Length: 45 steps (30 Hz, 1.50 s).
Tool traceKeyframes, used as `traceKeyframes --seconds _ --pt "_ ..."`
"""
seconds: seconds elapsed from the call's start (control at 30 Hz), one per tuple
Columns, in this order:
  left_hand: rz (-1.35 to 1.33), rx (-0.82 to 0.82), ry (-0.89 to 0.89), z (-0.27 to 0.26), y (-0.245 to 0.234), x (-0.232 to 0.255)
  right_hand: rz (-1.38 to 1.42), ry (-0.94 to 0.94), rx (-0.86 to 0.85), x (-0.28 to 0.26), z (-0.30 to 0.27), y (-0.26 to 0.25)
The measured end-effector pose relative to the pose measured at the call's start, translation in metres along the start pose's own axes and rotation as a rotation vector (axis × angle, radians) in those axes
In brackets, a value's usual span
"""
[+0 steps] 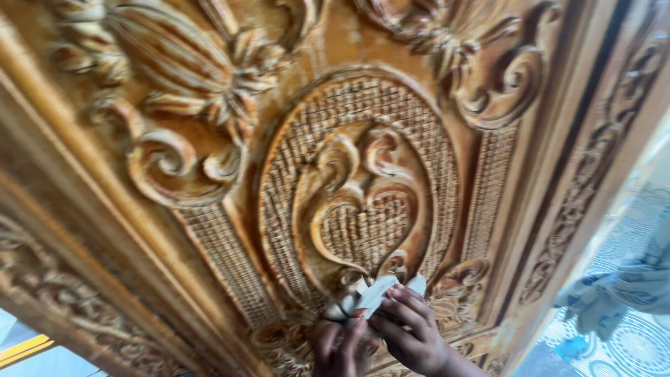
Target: The person uses a white cloth to wipe and polish the surface of an ornately carved wooden panel. They move the cloth over the raised floral and scroll motifs, cleaning the grooves and flat areas of the wood.
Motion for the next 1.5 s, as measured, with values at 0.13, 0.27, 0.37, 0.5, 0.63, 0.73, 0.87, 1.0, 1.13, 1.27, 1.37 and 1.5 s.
traceKeyframes --seconds 0.13,0.27,0.37,0.5,0.63,0.73,0.87,1.0,1.13,1.27,1.37,1.5 --pt "0.413 -0.002 0.074 -0.003 -0.057 -0.013 -0.003 -0.044 -0.133 -0.028 0.023 0.056" --pt "0.403 -0.144 0.094 -0.021 -0.058 -0.030 0.005 -0.063 -0.254 -0.055 0.009 0.082" --pt "0.381 -0.183 0.107 -0.037 -0.056 -0.046 0.033 -0.222 -0.310 -0.059 0.007 0.087" --pt "0.469 -0.191 0.047 -0.036 -0.054 -0.062 -0.013 -0.417 -0.362 -0.048 0.039 0.082" --pt "0.462 -0.099 0.015 0.010 -0.053 -0.050 -0.088 -0.491 -0.430 -0.034 0.098 0.061" --pt "0.510 0.004 -0.054 0.073 -0.054 -0.033 -0.049 -0.410 -0.407 -0.019 0.153 0.046" --pt "0.531 0.118 0.041 0.177 -0.058 0.002 -0.151 -0.268 -0.303 0.008 0.226 0.023" --pt "0.507 0.040 0.037 0.249 -0.040 0.029 -0.299 -0.176 -0.088 0.044 0.275 -0.014" --pt "0.396 -0.048 0.104 0.272 0.003 0.053 -0.287 -0.040 0.075 0.072 0.265 -0.050" --pt "0.301 -0.149 0.091 0.246 0.054 0.062 -0.302 0.105 0.205 0.094 0.209 -0.064" --pt "0.234 -0.207 0.072 0.206 0.079 0.065 -0.306 0.177 0.244 0.099 0.151 -0.057" --pt "0.263 -0.327 0.071 0.146 0.100 0.055 -0.264 0.244 0.239 0.093 0.070 -0.037"
Point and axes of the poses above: each hand's wrist, its own z-axis towards the middle knuckle, its own y-axis out of the palm, x = y × z, the point moved 7 cm from there along z, towards the middle knuckle, and after that the axes turned 11 degrees about -z, right-handed, at the moved point
